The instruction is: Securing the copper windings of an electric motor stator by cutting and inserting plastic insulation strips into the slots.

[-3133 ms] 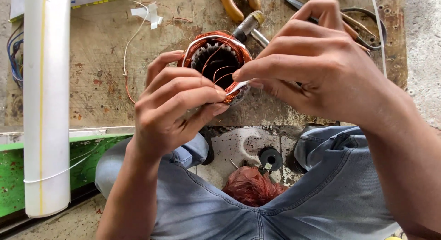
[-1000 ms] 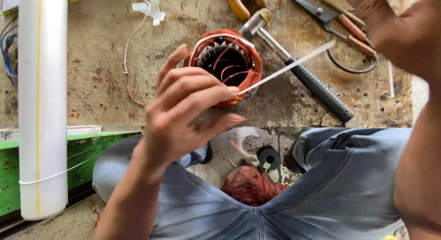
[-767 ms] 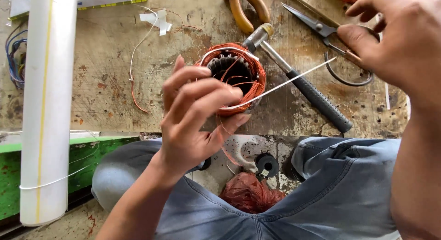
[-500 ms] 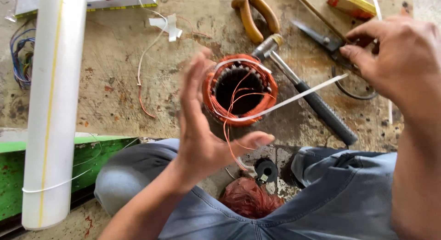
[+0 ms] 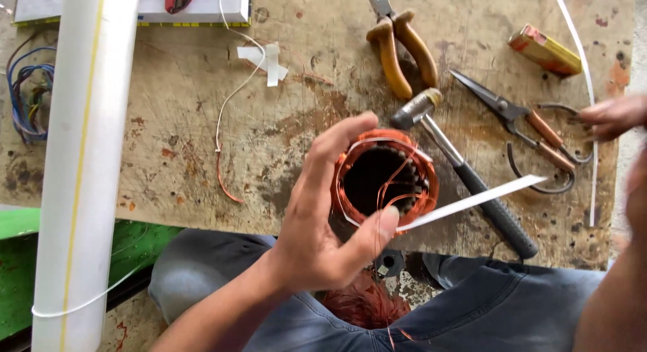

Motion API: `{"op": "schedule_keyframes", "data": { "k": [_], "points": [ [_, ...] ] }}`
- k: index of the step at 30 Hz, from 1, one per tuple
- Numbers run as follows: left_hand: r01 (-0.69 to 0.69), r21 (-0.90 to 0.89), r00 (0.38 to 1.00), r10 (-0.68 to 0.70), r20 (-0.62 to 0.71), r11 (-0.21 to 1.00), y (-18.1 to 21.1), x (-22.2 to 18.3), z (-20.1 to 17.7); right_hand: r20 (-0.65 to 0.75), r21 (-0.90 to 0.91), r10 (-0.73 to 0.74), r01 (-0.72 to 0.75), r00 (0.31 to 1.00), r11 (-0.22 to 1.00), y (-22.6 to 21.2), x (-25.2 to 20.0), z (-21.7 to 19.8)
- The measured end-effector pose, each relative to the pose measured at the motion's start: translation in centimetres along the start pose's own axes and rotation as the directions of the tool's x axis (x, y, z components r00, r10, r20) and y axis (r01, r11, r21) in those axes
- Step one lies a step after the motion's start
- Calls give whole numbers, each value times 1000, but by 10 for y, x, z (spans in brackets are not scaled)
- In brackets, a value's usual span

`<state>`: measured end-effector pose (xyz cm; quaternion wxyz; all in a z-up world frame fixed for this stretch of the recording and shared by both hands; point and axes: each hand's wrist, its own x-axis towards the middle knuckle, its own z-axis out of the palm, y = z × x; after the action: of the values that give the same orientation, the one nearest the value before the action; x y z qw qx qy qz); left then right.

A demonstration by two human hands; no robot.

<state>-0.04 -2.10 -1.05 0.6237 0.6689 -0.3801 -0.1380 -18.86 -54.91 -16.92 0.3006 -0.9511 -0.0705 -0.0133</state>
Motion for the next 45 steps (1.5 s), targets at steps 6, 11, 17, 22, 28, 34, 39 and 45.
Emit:
{"op": "schedule_keyframes", "data": {
  "k": [6, 11, 17, 22, 28, 34, 39, 45],
  "points": [
    [-24, 50, 999, 23, 26, 998, -6, 0, -2, -351, 438, 204, -33, 914, 899, -342, 93, 19],
    [-296, 326, 923, 356, -143, 898, -24, -14, 1, -338, 346, -33, 156, 941, 925, -354, 130, 21],
    [-417, 493, 858, 510, -63, 763, -25, -6, -5, -254, 401, -15, 120, 967, 908, -351, 125, 14],
    [-424, 449, 874, 485, -24, 786, -21, -3, -8, -90, 429, -64, 96, 994, 898, -346, 124, 1],
    [-403, 329, 909, 415, 38, 854, -17, 2, -12, -93, 457, -143, 170, 985, 873, -341, 127, 6],
    [-386, 269, 922, 379, 77, 882, -15, 6, -18, -66, 443, -115, 132, 991, 887, -338, 125, 8],
    [-377, 254, 926, 366, 93, 890, -18, 6, -19, -43, 379, -77, 88, 996, 921, -352, 133, 3],
    [-377, 236, 926, 362, 104, 896, -19, 8, -20, 45, 340, -267, 237, 963, 910, -351, 142, 4]
  ]
}}
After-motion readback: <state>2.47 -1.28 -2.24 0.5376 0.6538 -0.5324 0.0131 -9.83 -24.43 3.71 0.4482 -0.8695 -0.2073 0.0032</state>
